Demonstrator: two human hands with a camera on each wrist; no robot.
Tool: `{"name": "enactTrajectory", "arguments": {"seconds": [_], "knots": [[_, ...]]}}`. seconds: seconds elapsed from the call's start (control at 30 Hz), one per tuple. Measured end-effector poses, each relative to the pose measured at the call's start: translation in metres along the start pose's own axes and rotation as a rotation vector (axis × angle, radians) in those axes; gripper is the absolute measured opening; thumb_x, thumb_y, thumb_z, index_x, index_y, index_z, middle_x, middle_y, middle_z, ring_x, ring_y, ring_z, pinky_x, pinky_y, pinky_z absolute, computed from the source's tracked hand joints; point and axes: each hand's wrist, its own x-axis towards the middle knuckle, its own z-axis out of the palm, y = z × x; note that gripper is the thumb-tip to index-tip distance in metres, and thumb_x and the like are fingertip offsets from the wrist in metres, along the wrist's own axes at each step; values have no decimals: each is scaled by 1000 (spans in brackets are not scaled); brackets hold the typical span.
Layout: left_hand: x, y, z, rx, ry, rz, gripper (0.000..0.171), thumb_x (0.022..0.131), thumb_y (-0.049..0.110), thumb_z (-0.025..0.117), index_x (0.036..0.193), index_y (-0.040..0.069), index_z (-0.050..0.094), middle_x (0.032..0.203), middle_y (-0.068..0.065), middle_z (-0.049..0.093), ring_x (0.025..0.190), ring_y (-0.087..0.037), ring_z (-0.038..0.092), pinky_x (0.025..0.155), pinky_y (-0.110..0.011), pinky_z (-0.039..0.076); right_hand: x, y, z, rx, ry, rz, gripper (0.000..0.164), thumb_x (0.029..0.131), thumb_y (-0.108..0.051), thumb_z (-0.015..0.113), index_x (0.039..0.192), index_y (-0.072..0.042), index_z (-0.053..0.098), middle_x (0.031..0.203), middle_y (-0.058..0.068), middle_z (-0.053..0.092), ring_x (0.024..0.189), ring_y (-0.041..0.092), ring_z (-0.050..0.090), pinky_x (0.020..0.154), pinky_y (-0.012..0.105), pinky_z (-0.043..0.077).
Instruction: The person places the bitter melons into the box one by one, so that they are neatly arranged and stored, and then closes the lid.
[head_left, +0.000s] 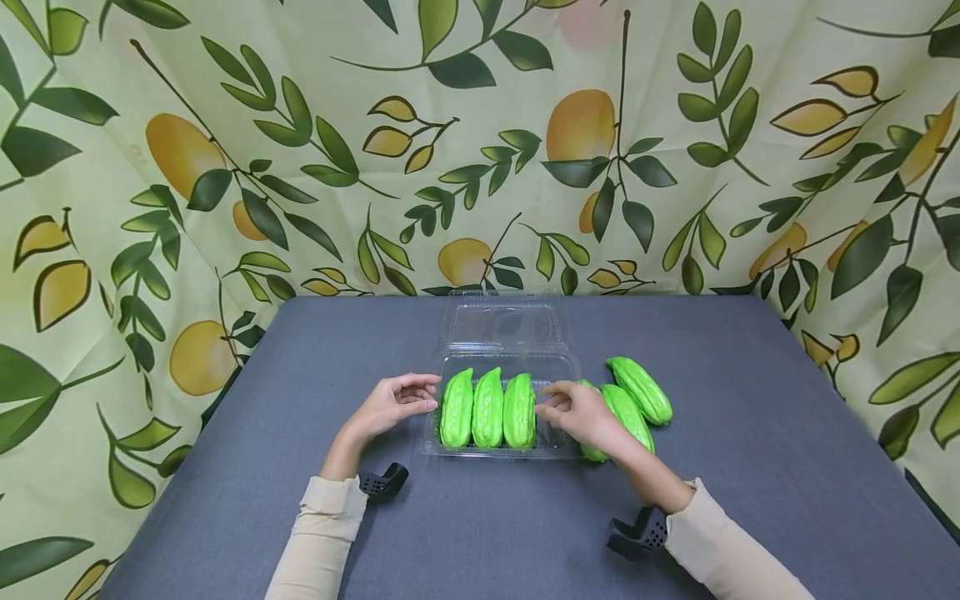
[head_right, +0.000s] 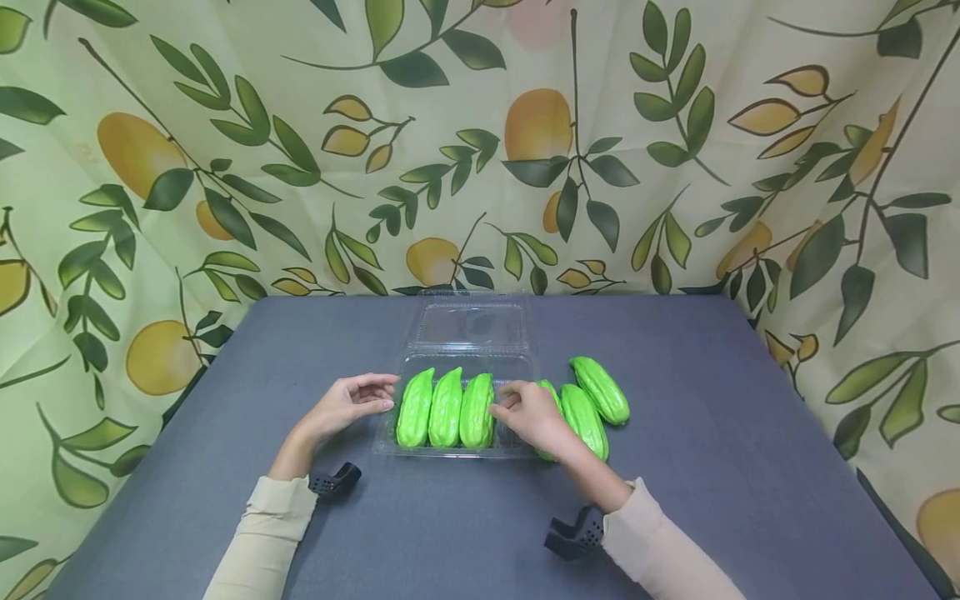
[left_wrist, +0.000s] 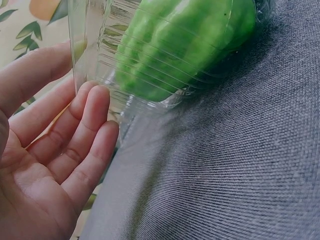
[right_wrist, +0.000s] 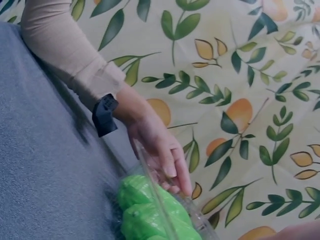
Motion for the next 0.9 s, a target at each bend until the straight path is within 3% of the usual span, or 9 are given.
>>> {"name": "enactTrajectory", "arguments": {"seconds": [0.23,0.5,0.73,0.9], "knots": [[0,2,1,2,-1,-12,45,87,3,68,128,-12,54,112,-34,59,87,4,61,78,-12,53,-3,8,-11,184,-3,-20,40,93,-12,62,124,12,55,107,28,66,89,33,70,77,37,60],[0,1,1,-10,2,-30,45,87,5,68,128,-9,55,114,-32,59,88,4,61,78,-12,53,-11,17,-29,383,35,-30,41,95,-10,58,127,14,49,109,31,62,84,15,71,79,32,60],[0,0,1,0,-1,-19,45,87,5,68,127,-10,55,113,-33,59,87,4,61,78,-12,52,-23,35,-52,402,125,-19,44,96,-12,58,128,16,48,97,5,68,79,1,67,74,25,60],[1,1,1,0,1,-18,45,87,5,68,127,-10,55,113,-34,59,87,4,61,78,-12,52,-31,50,-69,294,222,12,46,96,-17,60,128,13,49,94,0,68,76,-2,66,72,23,59]]}}
